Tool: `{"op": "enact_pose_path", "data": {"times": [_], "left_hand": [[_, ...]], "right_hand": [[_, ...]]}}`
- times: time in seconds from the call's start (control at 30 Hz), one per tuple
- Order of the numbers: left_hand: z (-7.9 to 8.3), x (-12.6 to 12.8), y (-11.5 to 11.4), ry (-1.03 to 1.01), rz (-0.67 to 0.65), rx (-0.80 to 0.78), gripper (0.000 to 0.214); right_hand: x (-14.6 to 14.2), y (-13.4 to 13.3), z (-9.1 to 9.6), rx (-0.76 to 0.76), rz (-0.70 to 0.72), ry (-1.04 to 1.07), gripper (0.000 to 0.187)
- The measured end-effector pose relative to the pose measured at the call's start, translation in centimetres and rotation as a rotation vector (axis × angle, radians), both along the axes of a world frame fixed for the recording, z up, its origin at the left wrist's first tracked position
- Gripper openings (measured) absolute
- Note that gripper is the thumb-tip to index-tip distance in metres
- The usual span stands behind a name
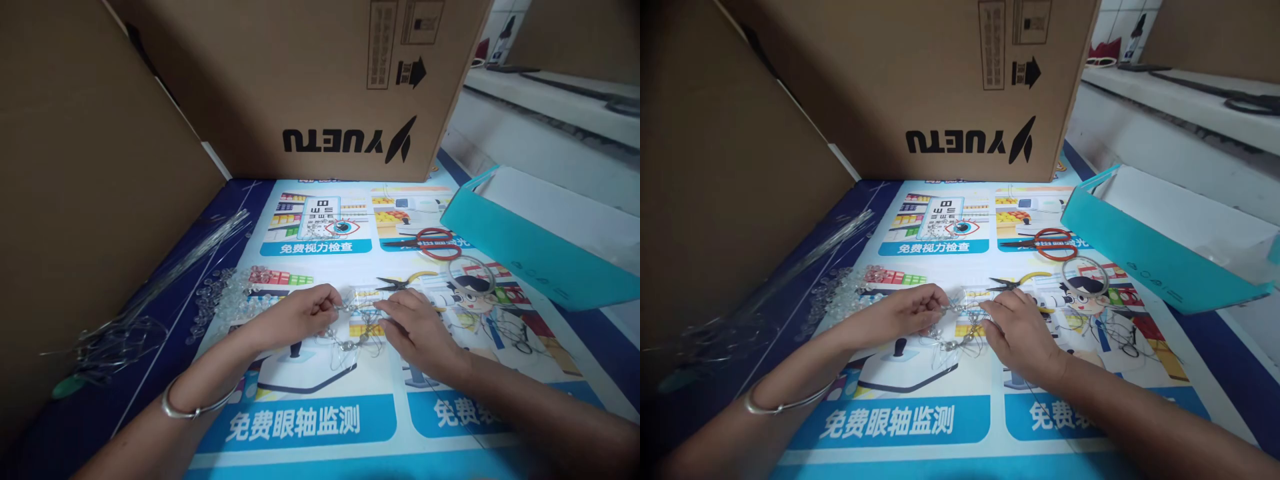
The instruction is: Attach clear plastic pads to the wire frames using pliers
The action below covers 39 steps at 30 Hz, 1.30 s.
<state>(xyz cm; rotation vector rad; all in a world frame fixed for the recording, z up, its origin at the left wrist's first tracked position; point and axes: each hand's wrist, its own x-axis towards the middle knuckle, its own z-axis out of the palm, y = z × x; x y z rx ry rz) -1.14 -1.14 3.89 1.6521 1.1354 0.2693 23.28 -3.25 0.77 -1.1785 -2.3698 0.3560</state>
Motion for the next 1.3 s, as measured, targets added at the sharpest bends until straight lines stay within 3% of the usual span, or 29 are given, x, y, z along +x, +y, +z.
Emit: {"op": "enact_pose_path", "data": {"times": [0.97, 1.3], "left_hand": [[-0.4, -0.1, 0.2, 0.007, -0.029, -0.008, 0.022], [-0.2, 0.1, 0.1, 0.013, -0.026, 0.002, 0.022]], "right_hand": [[-1.9, 2.0, 1.2, -0.13, 0.028, 0.177, 0.013], [-1.1, 2.4, 0.9, -0.094, -0.013, 0.066, 0.02]]}}
